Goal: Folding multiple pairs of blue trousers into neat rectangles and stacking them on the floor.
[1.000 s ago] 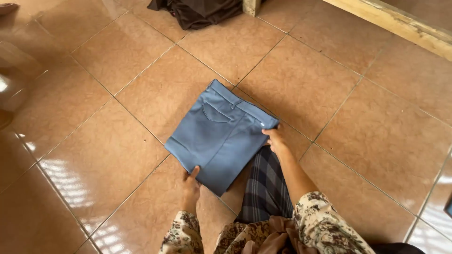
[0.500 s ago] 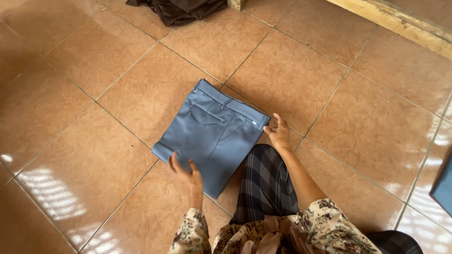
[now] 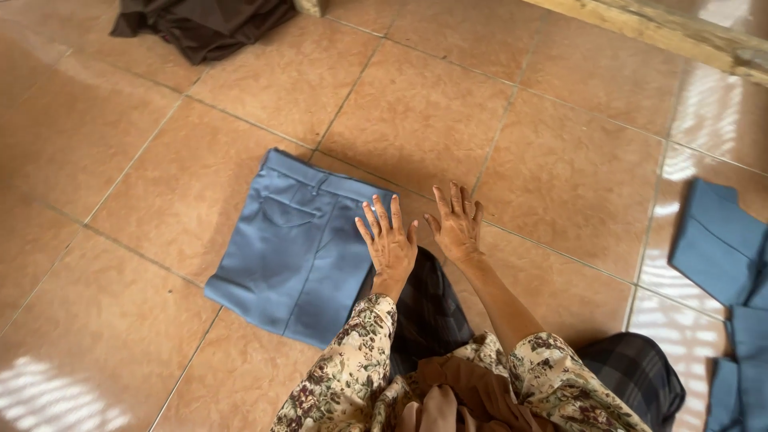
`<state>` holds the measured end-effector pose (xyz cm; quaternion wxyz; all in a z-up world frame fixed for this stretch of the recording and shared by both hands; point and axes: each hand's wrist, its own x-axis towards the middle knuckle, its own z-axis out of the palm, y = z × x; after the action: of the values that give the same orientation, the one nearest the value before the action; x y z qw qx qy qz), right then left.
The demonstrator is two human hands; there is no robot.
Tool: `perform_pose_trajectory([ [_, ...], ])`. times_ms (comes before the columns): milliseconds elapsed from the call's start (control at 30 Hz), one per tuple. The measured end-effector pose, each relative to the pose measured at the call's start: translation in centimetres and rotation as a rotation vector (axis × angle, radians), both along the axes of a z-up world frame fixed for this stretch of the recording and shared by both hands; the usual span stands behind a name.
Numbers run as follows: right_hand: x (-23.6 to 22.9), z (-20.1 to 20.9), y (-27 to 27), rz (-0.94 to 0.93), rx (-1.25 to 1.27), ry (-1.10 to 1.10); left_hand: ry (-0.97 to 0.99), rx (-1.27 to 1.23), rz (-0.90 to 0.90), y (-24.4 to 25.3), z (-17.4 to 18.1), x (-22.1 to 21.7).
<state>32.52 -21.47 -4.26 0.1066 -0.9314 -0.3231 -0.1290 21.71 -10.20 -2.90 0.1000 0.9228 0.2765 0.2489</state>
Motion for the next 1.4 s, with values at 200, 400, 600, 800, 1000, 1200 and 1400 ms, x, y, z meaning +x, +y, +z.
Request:
perform_pose_trajectory([
  [200,2.4,0.5,-8.4,-0.234,-0.060,0.093,-0.005,-0.032,-0.216,-5.8,-2.0,5.6],
  [400,2.0,0.4,-17.7,-0.461,-0.046,0.130,0.036,0.006,-0.420,-13.4,-3.4,9.2],
  [600,0.6,2.0,-26.7,-0.709,-0.052,0.136,0.177,-0.046,-0.633,-21.6,-0.9,11.3],
  [800,-3.3,2.8,-36.0,-0.954,-0.063,0.158,0.364,-0.061,-0.909,-31.9,0.3,11.2],
  [1000,-8.0,0.9,-46.0,-1.146,-0.074,0.076,0.315,-0.009,-1.144,-42.6,0.1,9.8],
  [1200,-12.0,-1.3,-53.4,-1.318,-0.047,0.208,0.353,0.017,-1.344,-48.9,-0.1,5.9],
  [1400,-14.3,-1.8,-57.0,-1.516,-0.092,0.403,0.488,-0.012,-1.470,-51.4,-2.5,2.7],
])
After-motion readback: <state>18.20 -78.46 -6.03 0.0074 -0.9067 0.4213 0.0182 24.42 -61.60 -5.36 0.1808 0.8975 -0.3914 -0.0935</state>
